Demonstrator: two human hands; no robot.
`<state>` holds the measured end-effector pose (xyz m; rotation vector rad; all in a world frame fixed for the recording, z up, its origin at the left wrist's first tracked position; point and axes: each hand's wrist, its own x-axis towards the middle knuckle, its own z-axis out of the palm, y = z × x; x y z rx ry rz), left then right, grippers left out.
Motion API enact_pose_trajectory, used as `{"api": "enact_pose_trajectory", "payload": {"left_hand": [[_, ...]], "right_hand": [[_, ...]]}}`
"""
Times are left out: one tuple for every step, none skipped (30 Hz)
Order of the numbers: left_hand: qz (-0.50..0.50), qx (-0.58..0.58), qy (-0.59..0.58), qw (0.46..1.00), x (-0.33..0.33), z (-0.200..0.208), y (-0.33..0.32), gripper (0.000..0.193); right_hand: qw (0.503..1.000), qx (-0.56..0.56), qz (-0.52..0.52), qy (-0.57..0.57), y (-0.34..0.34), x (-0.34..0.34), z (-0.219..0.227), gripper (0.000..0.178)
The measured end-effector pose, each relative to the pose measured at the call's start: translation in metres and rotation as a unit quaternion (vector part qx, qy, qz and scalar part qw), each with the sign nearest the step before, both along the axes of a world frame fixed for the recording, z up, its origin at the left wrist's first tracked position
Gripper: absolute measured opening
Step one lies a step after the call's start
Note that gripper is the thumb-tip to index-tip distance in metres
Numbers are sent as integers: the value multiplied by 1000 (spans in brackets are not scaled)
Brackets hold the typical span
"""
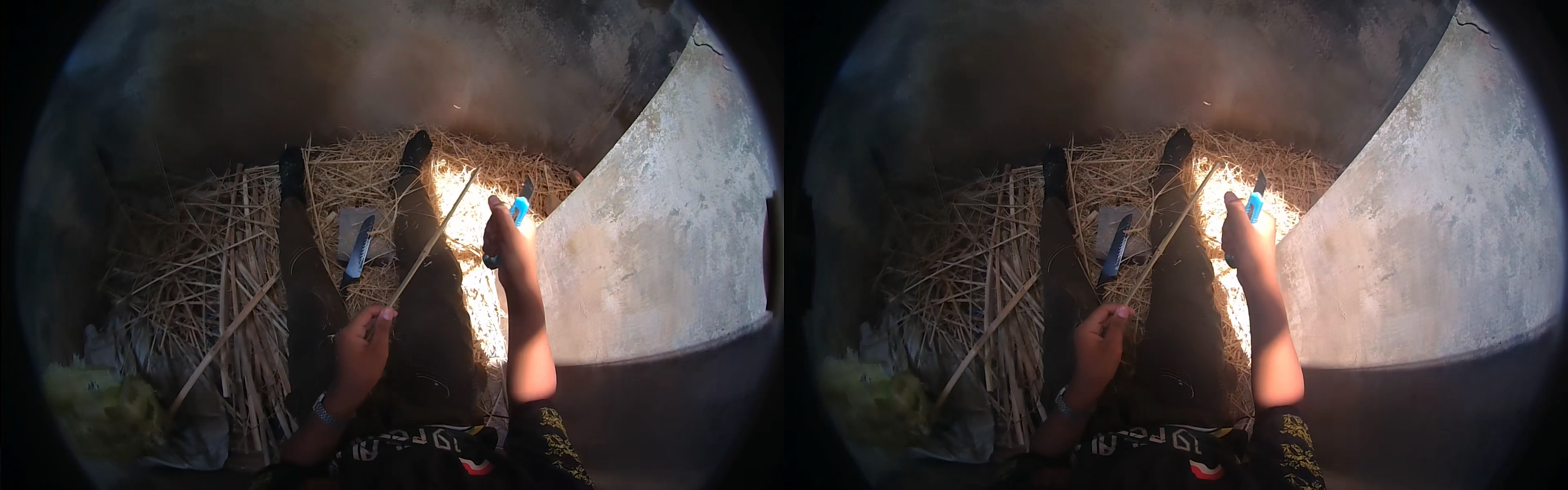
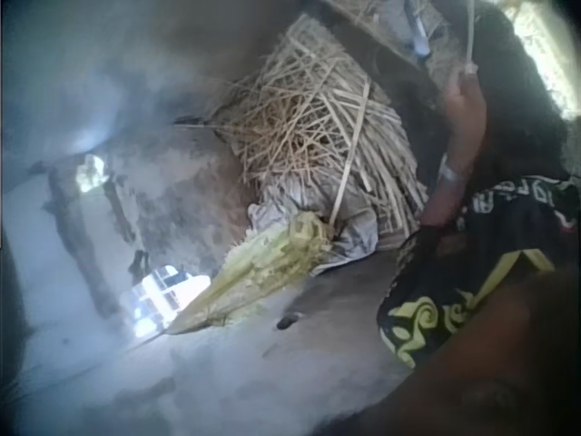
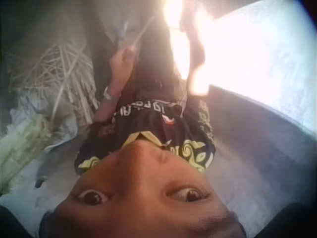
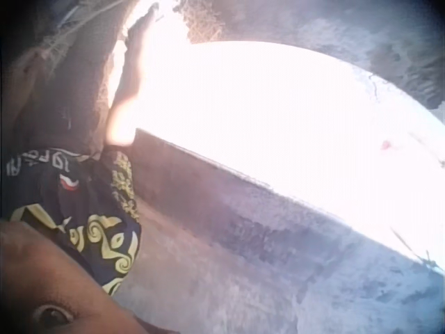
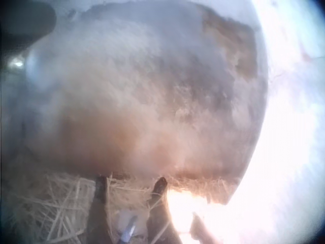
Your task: The person sits on a straw-covered floor and uses a blue utility knife to shave thin strips from a long bamboo stick. They hold the stick with their left hand and scrape the blade along its length to remove the outer layer, occasionally switching to a larger knife to continue the process.
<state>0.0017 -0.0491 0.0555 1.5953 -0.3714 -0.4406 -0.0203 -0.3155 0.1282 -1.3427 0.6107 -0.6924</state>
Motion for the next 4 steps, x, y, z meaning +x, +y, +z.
{"api": "enact_pose_trajectory", "payload": {"left_hand": [[-2, 4, 3, 1000, 1, -3, 1, 23], [-11, 3, 10, 1000, 2, -5, 1, 23], [-18, 2, 17, 1000, 2, -6, 0, 23], [-25, 1, 24, 999, 1, -6, 0, 25]], "right_hand": [[998, -19, 24, 46, 19, -3, -11, 33], [996, 10, 54, 68, 31, -6, -29, 27], [986, 130, 80, 61, 51, -6, -34, 22], [987, 126, 84, 54, 51, -1, -30, 22]]}}
